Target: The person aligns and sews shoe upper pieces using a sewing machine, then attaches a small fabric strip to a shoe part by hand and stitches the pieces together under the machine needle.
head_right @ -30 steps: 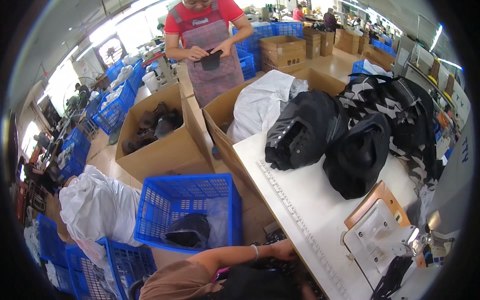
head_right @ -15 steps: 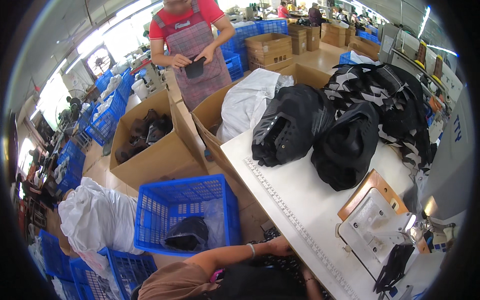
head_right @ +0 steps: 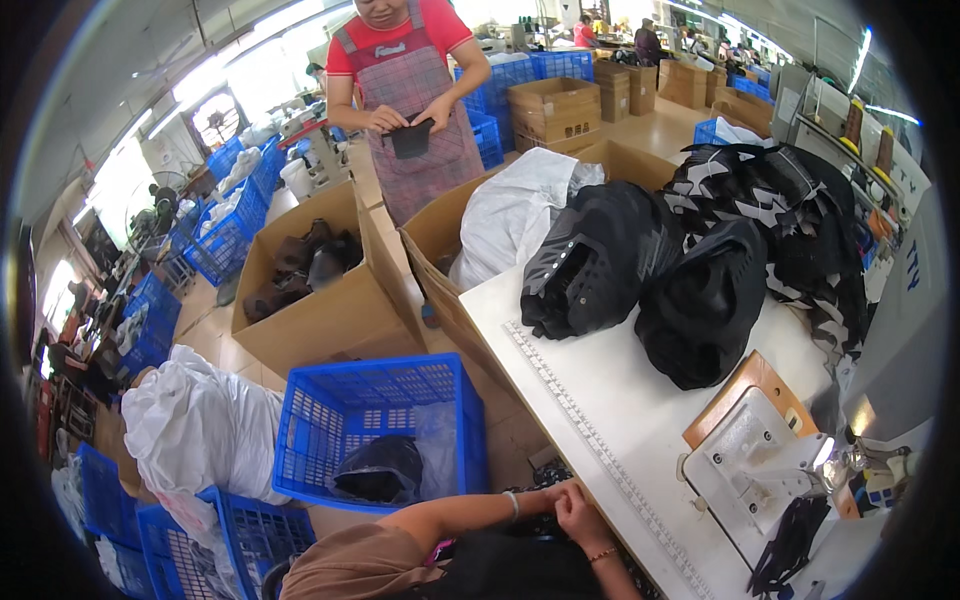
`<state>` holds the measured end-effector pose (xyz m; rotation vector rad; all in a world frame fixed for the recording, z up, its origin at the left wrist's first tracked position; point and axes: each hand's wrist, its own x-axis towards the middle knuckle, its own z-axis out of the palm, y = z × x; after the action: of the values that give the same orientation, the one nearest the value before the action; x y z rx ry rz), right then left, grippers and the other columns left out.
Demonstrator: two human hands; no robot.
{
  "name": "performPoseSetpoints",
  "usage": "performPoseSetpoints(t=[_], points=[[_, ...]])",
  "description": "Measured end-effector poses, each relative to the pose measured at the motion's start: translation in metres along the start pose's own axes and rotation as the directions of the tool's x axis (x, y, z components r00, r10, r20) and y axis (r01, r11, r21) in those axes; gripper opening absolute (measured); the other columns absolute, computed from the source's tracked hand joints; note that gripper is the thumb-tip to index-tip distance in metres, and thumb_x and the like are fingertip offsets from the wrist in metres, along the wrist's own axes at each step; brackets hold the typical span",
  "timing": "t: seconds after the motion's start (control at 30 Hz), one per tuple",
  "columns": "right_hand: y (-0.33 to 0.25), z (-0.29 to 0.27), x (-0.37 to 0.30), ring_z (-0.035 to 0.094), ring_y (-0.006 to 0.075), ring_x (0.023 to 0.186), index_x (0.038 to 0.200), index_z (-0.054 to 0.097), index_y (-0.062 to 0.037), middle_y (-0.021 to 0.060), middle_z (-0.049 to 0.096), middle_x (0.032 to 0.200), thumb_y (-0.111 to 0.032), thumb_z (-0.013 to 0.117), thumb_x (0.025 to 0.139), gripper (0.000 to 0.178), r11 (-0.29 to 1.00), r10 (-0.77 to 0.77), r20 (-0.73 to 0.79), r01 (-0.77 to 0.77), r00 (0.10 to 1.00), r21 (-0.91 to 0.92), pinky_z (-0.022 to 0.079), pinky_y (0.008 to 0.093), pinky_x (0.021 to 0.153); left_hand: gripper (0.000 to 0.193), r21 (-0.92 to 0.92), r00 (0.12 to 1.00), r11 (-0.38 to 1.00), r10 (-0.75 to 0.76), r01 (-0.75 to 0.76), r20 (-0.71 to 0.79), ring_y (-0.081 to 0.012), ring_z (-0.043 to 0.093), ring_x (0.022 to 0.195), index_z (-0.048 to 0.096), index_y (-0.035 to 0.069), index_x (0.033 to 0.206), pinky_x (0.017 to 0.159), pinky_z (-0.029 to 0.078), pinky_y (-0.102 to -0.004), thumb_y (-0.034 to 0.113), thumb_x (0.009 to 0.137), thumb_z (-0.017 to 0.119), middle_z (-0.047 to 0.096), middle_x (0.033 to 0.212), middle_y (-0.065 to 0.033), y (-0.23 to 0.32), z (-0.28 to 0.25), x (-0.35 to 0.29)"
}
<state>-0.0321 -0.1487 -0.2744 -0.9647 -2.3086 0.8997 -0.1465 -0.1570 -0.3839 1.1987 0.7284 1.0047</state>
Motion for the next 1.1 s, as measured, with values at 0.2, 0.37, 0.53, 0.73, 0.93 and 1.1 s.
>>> performPoseSetpoints(t=[0.2, 0.37, 0.53, 0.73, 0.93, 1.1], points=[[0.032, 0.044, 0.031, 0.059, 0.0321, 0.075, 0.078, 0.058, -0.0028, 0.0147, 0.061, 0.077, -0.02, 0.052, 0.083, 0.019, 0.972, -0.232, 0.119, 0.225, 0.966, 0.064, 0.046, 0.0396, 0.068, 0.026, 0.095, 1.0, 0.995, 0.01, -0.01, 0.009, -0.0312, 0.05, 0.101, 0.056, 0.001, 0.099, 0.089, 0.039, -0.0373, 0.015, 0.077, 0.054, 0.055, 0.103, -0.0195, 0.008, -0.003, 0.006], [0.029, 0.048, 0.031, 0.056, 0.0344, 0.07, 0.069, 0.055, -0.0001, 0.018, 0.058, 0.072, -0.016, 0.052, 0.082, 0.021, 0.978, -0.209, 0.117, 0.211, 0.971, 0.0, 0.046, 0.0414, 0.063, 0.026, 0.183, 1.0, 0.983, 0.01, -0.015, 0.03, -0.0309, 0.051, 0.101, 0.056, 0.001, 0.099, 0.089, 0.04, -0.0371, 0.015, 0.077, 0.054, 0.055, 0.102, -0.0193, -0.001, 0.001, -0.004], [0.034, 0.051, 0.025, 0.058, 0.031, 0.069, 0.067, 0.055, -0.0034, 0.0134, 0.06, 0.072, -0.02, 0.051, 0.082, 0.023, 0.989, -0.144, 0.078, 0.147, 0.986, -0.027, 0.045, 0.0404, 0.064, 0.025, 0.265, 0.999, 0.964, 0.006, -0.018, 0.049, -0.0305, 0.051, 0.1, 0.056, 0.001, 0.098, 0.088, 0.04, -0.0369, 0.015, 0.077, 0.054, 0.056, 0.102, -0.0191, -0.006, 0.0, 0.0], [0.037, 0.052, 0.025, 0.057, 0.0326, 0.068, 0.066, 0.054, -0.0027, 0.0147, 0.06, 0.072, -0.019, 0.051, 0.081, 0.022, 0.99, -0.138, 0.061, 0.139, 0.989, -0.012, 0.045, 0.041, 0.062, 0.025, 0.367, 0.998, 0.93, -0.005, -0.019, 0.065, -0.03, 0.051, 0.1, 0.056, 0.001, 0.098, 0.088, 0.04, -0.0367, 0.015, 0.077, 0.054, 0.056, 0.101, -0.0188, -0.006, -0.001, 0.007], [0.039, 0.053, 0.027, 0.057, 0.0336, 0.068, 0.066, 0.054, -0.0023, 0.0156, 0.059, 0.072, -0.017, 0.051, 0.081, 0.021, 0.99, -0.144, 0.038, 0.144, 0.989, 0.006, 0.046, 0.0412, 0.062, 0.025, 0.455, 0.996, 0.89, -0.018, -0.021, 0.082, -0.0295, 0.052, 0.099, 0.057, 0.001, 0.098, 0.087, 0.041, -0.0365, 0.014, 0.077, 0.054, 0.056, 0.101, -0.0186, -0.011, -0.003, 0.003], [0.044, 0.055, 0.023, 0.056, 0.0342, 0.068, 0.066, 0.055, -0.0006, 0.0182, 0.058, 0.07, -0.015, 0.053, 0.08, 0.02, 0.986, -0.164, 0.037, 0.164, 0.986, 0.004, 0.046, 0.0408, 0.062, 0.024, 0.542, 0.994, 0.84, -0.027, -0.034, 0.105, -0.0291, 0.052, 0.099, 0.057, 0.001, 0.098, 0.087, 0.041, -0.0363, 0.014, 0.077, 0.055, 0.057, 0.1, -0.0184, -0.008, -0.003, 0.002]])
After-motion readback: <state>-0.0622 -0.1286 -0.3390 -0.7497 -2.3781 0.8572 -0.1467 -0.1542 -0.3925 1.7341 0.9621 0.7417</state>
